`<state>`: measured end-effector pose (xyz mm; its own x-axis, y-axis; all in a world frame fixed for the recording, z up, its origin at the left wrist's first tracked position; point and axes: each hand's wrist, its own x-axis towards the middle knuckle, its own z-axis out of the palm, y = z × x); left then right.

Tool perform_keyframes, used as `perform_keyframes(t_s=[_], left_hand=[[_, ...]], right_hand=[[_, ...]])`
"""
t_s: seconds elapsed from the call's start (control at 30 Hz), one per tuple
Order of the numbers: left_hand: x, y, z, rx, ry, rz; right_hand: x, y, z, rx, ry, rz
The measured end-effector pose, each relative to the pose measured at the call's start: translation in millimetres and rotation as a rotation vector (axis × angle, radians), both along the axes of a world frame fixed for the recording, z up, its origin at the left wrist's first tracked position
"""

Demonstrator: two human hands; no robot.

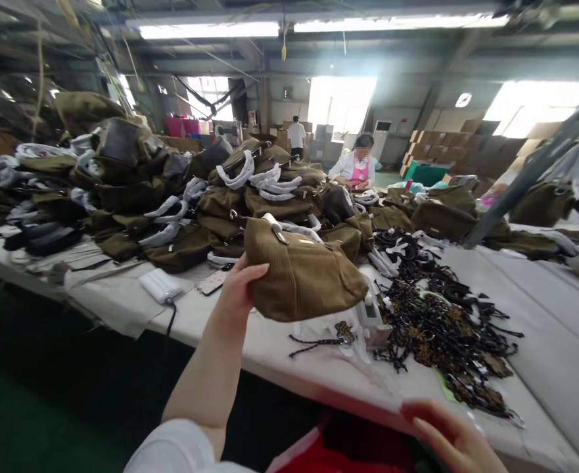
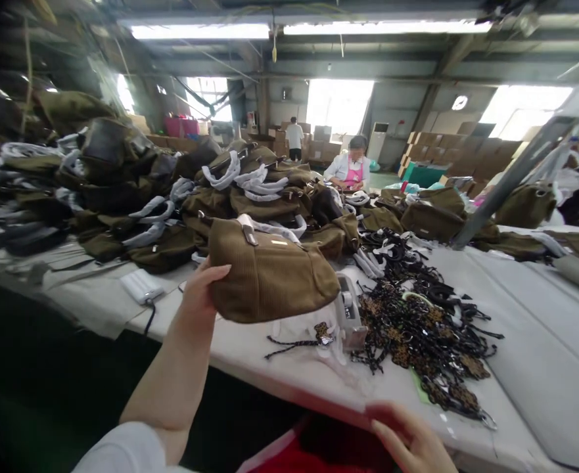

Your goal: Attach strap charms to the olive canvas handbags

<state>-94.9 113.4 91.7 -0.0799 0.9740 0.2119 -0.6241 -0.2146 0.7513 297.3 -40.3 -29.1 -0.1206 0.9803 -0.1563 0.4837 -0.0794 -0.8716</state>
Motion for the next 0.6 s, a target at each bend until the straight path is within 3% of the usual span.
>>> perform_keyframes(t_s=[0.13,0.27,0.37,0.43,0.47,0.5,0.6], left_hand=[[-30.5,-68.0,-36.0,-0.019,0.001,-0.001],[-55.0,-112.1,-66.0,-0.216,0.088,-0.077],[-67.9,-127.7,-92.7,-0.469,0.415,-0.151],[-72.5,-127.5,-117.5,-0.505,0.740,-0.277],[-72.7,-124.9,-131.2,-0.500,0.917,-0.277],[-71.1,-121.3,-144.8,-0.489,1.104,-0.178],[-57.3,-107.3,-176.2,-0.279,1.515,0.321]], right_hand=[[-49.5,46.8,-13.6,-0.019,0.486,-0.135],[-84.5,61.1,-16.2,-0.326,0.826,-0.156],[-94.1,54.9,-13.4,-0.377,0.923,-0.135],[-96.1,53.5,-18.3,-0.306,0.886,-0.122],[-95.9,54.6,-23.4,-0.270,0.829,-0.129],[-95.0,56.4,-30.0,-0.233,0.752,-0.146],[-89.8,62.1,-50.8,-0.090,0.513,-0.173]])
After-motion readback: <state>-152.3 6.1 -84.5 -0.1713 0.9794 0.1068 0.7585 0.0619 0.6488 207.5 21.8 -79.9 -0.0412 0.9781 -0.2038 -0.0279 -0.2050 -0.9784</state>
